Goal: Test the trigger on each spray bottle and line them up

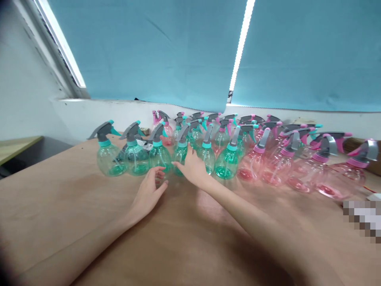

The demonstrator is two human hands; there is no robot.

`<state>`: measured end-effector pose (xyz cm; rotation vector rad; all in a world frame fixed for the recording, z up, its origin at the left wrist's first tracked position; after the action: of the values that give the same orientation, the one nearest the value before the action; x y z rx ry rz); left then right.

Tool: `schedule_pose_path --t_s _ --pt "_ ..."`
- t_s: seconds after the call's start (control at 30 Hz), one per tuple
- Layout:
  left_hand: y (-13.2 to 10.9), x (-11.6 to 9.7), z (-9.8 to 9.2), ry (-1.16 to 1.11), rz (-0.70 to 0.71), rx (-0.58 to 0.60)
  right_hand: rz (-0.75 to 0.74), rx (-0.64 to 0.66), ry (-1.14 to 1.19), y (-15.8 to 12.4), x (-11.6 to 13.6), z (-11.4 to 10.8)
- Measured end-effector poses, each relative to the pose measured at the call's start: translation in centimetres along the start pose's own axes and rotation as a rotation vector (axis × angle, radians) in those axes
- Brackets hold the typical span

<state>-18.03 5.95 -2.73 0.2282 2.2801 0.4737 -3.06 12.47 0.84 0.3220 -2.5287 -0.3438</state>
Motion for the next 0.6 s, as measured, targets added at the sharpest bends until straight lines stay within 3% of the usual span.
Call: schedule_pose_path --t_s 0.6 --pt "0.06 0.12 0.13 0.008 0.002 0.006 -0.01 0.007 -0.033 -0.26 -0.53 -0.64"
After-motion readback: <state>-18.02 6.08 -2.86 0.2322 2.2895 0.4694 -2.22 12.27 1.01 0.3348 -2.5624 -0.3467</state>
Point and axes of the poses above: each hand's wrist, its own y-axis towards the middle knuckle, its own z-axis out of the palm, x = y × z, the point moved 7 cm from there along y, towards the middle knuckle
